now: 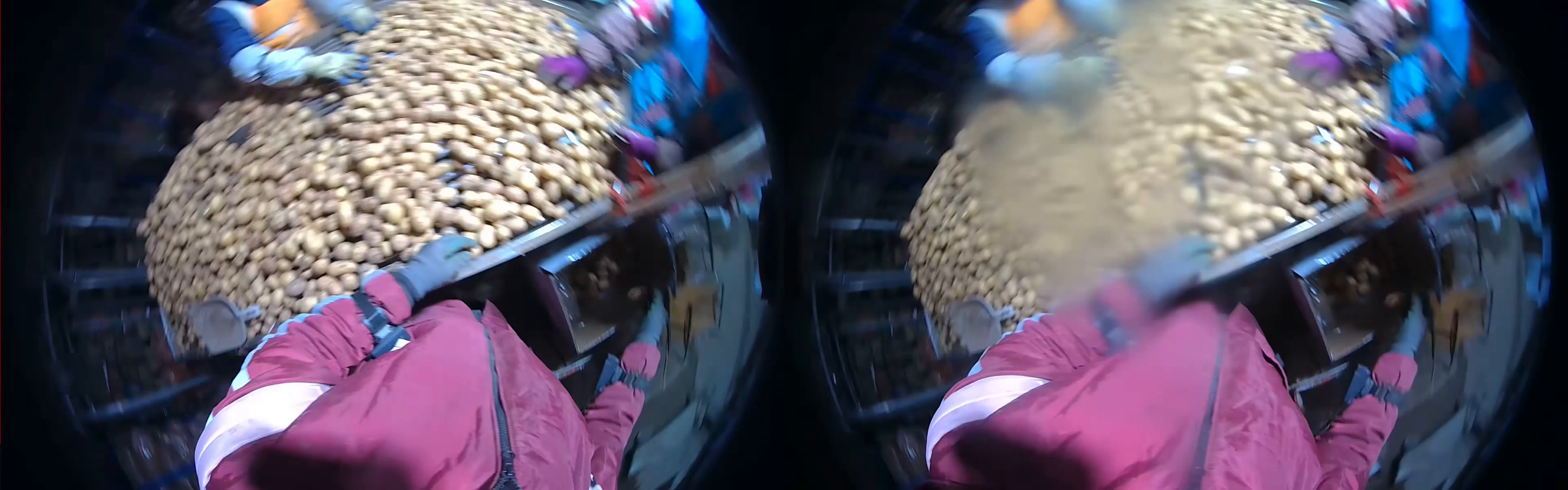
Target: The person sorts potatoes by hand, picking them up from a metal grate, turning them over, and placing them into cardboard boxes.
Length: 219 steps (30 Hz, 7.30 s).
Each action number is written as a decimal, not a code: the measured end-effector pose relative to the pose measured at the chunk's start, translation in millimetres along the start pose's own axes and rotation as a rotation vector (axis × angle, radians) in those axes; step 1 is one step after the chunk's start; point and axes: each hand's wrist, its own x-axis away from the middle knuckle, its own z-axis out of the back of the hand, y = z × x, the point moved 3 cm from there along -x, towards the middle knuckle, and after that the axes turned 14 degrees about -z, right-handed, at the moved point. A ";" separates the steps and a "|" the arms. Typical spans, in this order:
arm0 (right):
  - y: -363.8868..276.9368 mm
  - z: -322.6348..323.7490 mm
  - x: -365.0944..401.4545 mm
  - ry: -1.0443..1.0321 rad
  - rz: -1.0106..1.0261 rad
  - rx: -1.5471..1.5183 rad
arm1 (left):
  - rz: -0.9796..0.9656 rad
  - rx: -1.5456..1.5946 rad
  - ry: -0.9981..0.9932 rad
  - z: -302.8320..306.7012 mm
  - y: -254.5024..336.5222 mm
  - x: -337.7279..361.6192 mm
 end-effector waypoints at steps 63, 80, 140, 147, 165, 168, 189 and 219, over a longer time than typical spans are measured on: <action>-60.3 -114.5 136.5 -0.078 0.300 0.674 | 0.205 -0.542 0.087 91.4 -102.5 12.9; 136.9 -488.6 319.8 -1.157 -0.695 0.509 | 0.184 0.337 0.458 108.8 -27.6 84.5; 144.1 -542.4 394.3 -1.137 -0.913 0.271 | 0.581 -0.640 0.262 343.0 -277.4 175.0; 130.9 -549.4 395.2 -1.235 -0.979 0.050 | 0.321 0.569 0.757 300.1 -118.0 140.4; 99.5 -398.0 290.1 -1.043 -0.922 -0.372 | 0.271 0.350 0.025 16.2 4.8 10.2; 80.2 -353.2 272.2 -0.993 -0.820 -0.451 | 0.191 0.310 -0.014 -8.0 23.3 -8.7; 14.3 -407.5 261.1 -0.867 -0.037 0.463 | 0.598 -0.868 0.695 200.9 -209.4 253.4; 158.9 -612.2 383.6 -1.722 0.326 0.978 | 0.634 -0.320 0.799 197.5 -194.2 70.4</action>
